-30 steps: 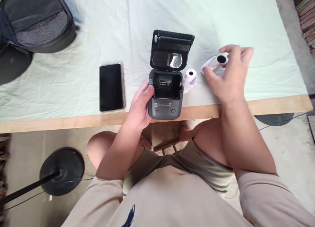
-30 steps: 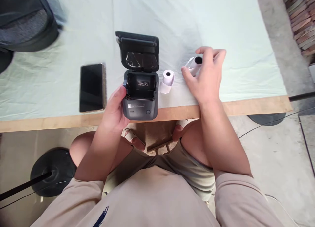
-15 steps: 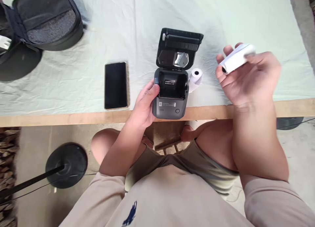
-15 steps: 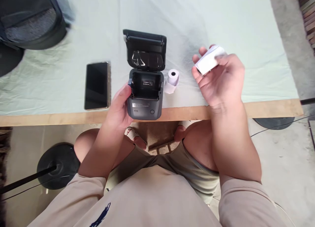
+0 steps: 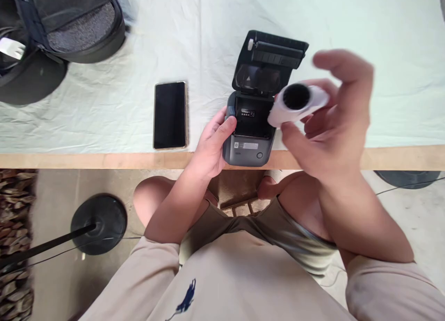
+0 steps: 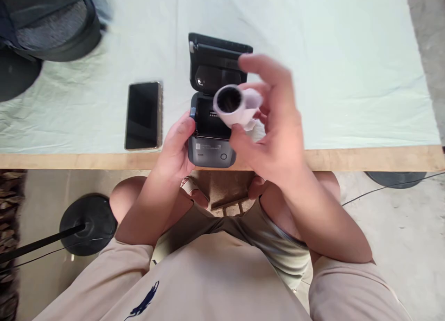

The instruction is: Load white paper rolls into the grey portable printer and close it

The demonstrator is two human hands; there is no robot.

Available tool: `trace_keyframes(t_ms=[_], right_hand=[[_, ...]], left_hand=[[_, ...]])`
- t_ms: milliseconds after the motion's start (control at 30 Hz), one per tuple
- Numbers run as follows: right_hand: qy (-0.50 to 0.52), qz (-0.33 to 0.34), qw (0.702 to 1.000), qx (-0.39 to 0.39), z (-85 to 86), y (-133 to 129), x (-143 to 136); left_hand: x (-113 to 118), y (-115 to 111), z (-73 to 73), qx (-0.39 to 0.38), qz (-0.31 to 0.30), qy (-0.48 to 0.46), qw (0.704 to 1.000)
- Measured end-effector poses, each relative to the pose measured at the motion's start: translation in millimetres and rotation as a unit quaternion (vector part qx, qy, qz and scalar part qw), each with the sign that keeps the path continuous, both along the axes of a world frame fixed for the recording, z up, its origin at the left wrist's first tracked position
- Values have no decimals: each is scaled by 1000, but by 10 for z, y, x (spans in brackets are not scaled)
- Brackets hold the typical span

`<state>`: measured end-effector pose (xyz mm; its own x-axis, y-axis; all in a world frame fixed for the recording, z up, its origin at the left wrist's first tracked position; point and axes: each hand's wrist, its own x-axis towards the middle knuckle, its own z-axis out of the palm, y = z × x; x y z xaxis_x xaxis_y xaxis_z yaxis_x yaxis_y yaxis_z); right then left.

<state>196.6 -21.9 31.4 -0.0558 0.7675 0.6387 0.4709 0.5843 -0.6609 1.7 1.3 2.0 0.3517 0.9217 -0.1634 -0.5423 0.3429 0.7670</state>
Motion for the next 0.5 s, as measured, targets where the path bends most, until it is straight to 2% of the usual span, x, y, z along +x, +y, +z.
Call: trace_keyframes(t_ms=[100,167,233,333,400,500], right_hand=[[-145,-47,988,-32,81,-47,-73],[-241,-82,966,-36,70,-30,-80],[-294,-105,950,-27,42,-1,-83],[-298,-121,947,7,12,20,-102],[-277,-122,951,56,-4,10,-123],[-250,-97,956,122,-51,-38,-163]], left_hand=[[7,-10,5,-2,3,5,1000],[9,-20,6,0,-4,7,1000],[8,-28,4,6,-11,9,1000],[5,-29,-3,6,-8,15,1000],[1,-24,-5,2,-3,19,1000],[-13,-15,-4,-5,-7,21,1000]])
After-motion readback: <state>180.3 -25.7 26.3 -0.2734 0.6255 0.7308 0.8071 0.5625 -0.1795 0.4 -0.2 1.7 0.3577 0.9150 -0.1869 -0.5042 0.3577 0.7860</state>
